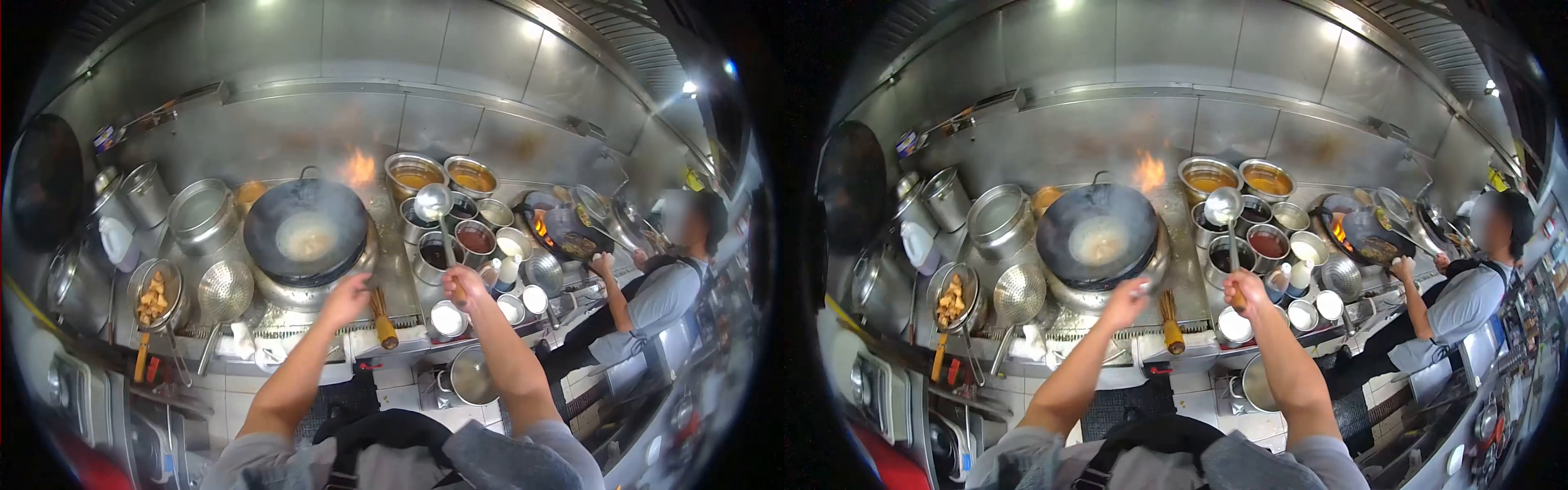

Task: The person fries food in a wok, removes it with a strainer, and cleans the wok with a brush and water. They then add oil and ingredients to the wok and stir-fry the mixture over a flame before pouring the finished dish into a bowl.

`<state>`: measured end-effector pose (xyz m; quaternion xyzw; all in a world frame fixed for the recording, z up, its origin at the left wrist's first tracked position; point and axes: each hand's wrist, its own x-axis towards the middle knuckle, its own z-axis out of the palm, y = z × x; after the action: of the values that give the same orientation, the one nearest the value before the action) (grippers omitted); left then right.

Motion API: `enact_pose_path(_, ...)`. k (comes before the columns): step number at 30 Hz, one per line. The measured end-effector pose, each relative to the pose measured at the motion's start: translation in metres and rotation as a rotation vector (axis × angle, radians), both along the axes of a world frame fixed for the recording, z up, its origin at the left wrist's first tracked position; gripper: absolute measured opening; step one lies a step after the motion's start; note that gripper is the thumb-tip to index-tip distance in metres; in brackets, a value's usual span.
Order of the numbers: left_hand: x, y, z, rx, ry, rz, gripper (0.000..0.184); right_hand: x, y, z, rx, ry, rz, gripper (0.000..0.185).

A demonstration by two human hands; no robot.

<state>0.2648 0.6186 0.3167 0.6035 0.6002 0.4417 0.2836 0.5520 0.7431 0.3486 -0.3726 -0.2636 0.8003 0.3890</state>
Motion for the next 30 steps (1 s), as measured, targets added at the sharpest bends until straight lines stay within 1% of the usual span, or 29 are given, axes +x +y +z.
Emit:
enact_pose_path(1, -0.041, 0.008, -0.033, 0.102, 0.101, 0.068, 0.041, -0.011, 0.008, 0.000, 0.021, -0.072, -0.018, 0.022)
enact_pose_path(2, -0.065, -0.007, -0.022, 0.107, 0.058, 0.114, 0.036, -0.020, 0.016, -0.002, 0.028, -0.079, -0.035, 0.022)
enact_pose_path(3, -0.095, -0.009, -0.035, 0.092, 0.070, 0.166, 0.033, -0.032, 0.024, -0.004, 0.060, -0.194, -0.035, 0.023)
enact_pose_path(5, -0.129, -0.029, -0.021, -0.008, 0.100, 0.227, 0.031, -0.050, 0.038, -0.011, 0.132, -0.400, 0.000, 0.027)
enact_pose_path(6, -0.142, -0.031, -0.016, -0.052, 0.136, 0.244, 0.030, -0.058, 0.046, -0.013, 0.137, -0.398, -0.004, 0.027)
enact_pose_path(8, -0.160, -0.024, -0.018, -0.020, 0.163, 0.225, 0.030, -0.070, 0.056, -0.022, 0.190, -0.613, -0.022, 0.028)
enact_pose_path(9, -0.167, -0.019, -0.021, 0.008, 0.187, 0.211, 0.030, -0.076, 0.063, -0.025, 0.215, -0.687, -0.028, 0.033)
enact_pose_path(10, -0.172, -0.011, -0.024, 0.006, 0.188, 0.204, 0.030, -0.083, 0.069, -0.029, 0.210, -0.687, -0.034, 0.033)
enact_pose_path(12, -0.170, 0.006, -0.025, 0.111, 0.221, 0.131, 0.030, -0.094, 0.089, -0.040, 0.171, -0.747, -0.052, 0.061)
enact_pose_path(13, -0.167, 0.011, -0.021, 0.089, 0.202, 0.104, 0.030, -0.097, 0.100, -0.041, 0.157, -0.778, -0.061, 0.075)
enact_pose_path(14, -0.162, 0.013, -0.013, 0.096, 0.199, 0.100, 0.030, -0.100, 0.108, -0.037, 0.162, -0.781, -0.068, 0.075)
enact_pose_path(16, -0.156, 0.010, -0.003, 0.010, 0.066, 0.077, 0.030, -0.103, 0.117, -0.034, 0.104, -0.760, 0.054, 0.017)
enact_pose_path(17, -0.159, 0.006, -0.005, 0.007, 0.027, 0.060, 0.030, -0.101, 0.111, -0.026, 0.078, -0.636, 0.037, 0.005)
enact_pose_path(18, -0.164, 0.000, -0.013, 0.007, 0.024, 0.056, 0.030, -0.098, 0.107, -0.023, 0.077, -0.639, 0.033, 0.005)
enact_pose_path(20, -0.186, -0.022, -0.031, 0.038, -0.011, 0.065, 0.030, -0.096, 0.095, -0.021, -0.038, -0.340, -0.095, 0.009)
enact_pose_path(21, -0.201, -0.039, -0.040, -0.003, -0.041, 0.087, 0.030, -0.095, 0.085, -0.023, -0.009, -0.246, -0.131, 0.031)
enact_pose_path(22, -0.218, -0.060, -0.050, -0.043, -0.069, 0.108, 0.030, -0.094, 0.077, -0.022, -0.006, -0.244, -0.131, 0.031)
enact_pose_path(24, -0.252, -0.109, -0.076, -0.045, -0.199, 0.187, 0.029, -0.092, 0.062, -0.016, 0.015, -0.175, -0.148, 0.050)
enact_pose_path(25, -0.263, -0.140, -0.069, -0.191, -0.260, 0.269, 0.029, -0.091, 0.058, -0.012, 0.021, -0.164, -0.138, 0.055)
enact_pose_path(26, -0.280, -0.169, -0.079, -0.248, -0.260, 0.312, 0.029, -0.090, 0.055, -0.008, 0.028, -0.162, -0.143, 0.055)
enact_pose_path(27, -0.291, -0.194, -0.087, -0.306, -0.259, 0.354, 0.029, -0.087, 0.052, -0.005, 0.010, -0.136, -0.164, 0.060)
enact_pose_path(28, -0.292, -0.217, -0.078, -0.365, -0.302, 0.398, 0.028, -0.085, 0.051, -0.002, -0.008, -0.110, -0.183, 0.065)
enact_pose_path(29, -0.292, -0.235, -0.070, -0.425, -0.346, 0.444, 0.028, -0.081, 0.051, 0.001, -0.010, -0.091, -0.146, 0.066)
enact_pose_path(30, -0.293, -0.244, -0.069, -0.424, -0.349, 0.444, 0.028, -0.080, 0.057, -0.006, -0.007, -0.093, -0.146, 0.066)
